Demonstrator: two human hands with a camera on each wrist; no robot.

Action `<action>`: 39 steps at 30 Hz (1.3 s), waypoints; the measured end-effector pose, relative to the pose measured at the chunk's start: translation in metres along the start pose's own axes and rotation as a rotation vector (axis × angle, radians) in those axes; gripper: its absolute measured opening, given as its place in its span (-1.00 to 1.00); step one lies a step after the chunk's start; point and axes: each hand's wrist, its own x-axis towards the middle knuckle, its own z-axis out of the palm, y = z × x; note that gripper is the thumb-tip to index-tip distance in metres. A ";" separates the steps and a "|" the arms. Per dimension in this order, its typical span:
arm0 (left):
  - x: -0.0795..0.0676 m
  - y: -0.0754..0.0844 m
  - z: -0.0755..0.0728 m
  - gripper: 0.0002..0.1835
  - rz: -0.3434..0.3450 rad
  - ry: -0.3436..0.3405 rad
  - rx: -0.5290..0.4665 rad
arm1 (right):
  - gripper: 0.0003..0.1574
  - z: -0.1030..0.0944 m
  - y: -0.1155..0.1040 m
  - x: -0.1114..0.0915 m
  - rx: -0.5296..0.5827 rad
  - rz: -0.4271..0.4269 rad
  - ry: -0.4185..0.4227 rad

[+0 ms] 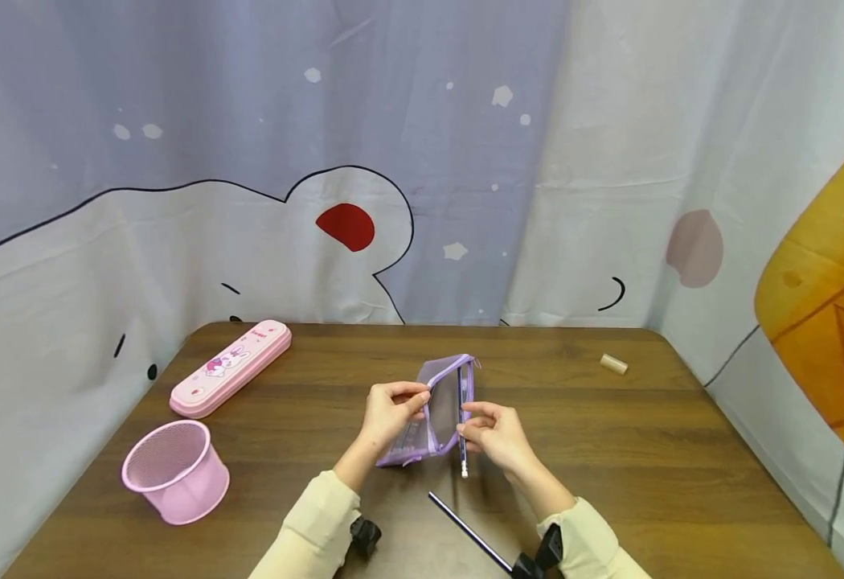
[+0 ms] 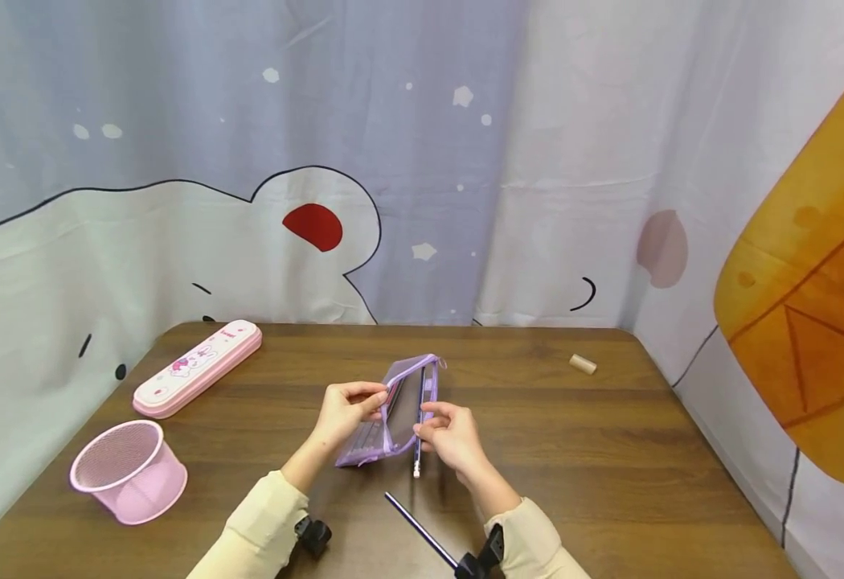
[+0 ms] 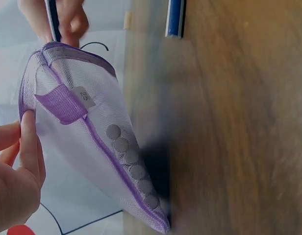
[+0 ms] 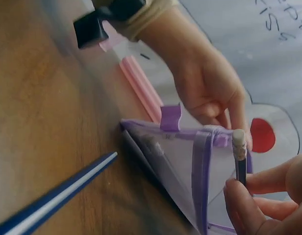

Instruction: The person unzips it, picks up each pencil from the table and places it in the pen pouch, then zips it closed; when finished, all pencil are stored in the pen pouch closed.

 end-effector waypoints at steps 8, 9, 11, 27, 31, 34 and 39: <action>-0.018 0.020 0.013 -0.78 0.011 -0.099 0.034 | -0.53 0.003 0.009 0.013 0.001 0.035 0.143; -0.019 0.021 0.014 -0.78 0.013 -0.110 0.040 | -0.52 0.004 0.010 0.013 -0.005 0.037 0.149; -0.021 0.021 0.016 -0.79 0.018 -0.126 0.047 | -0.52 0.005 0.011 0.013 -0.014 0.034 0.155; -0.023 0.014 0.016 -0.74 -0.045 -0.188 -0.023 | -0.53 0.017 0.013 0.013 -0.088 0.024 0.175; -0.017 0.009 0.015 -0.75 -0.041 -0.177 -0.046 | -0.55 0.017 0.016 0.011 -0.144 -0.016 0.183; -0.011 0.001 0.013 -0.75 -0.045 -0.152 -0.064 | -0.59 0.013 0.016 0.007 -0.194 -0.061 0.189; -0.008 -0.007 0.012 -0.75 -0.034 -0.114 -0.063 | -0.67 -0.001 0.010 -0.007 -0.268 -0.126 0.158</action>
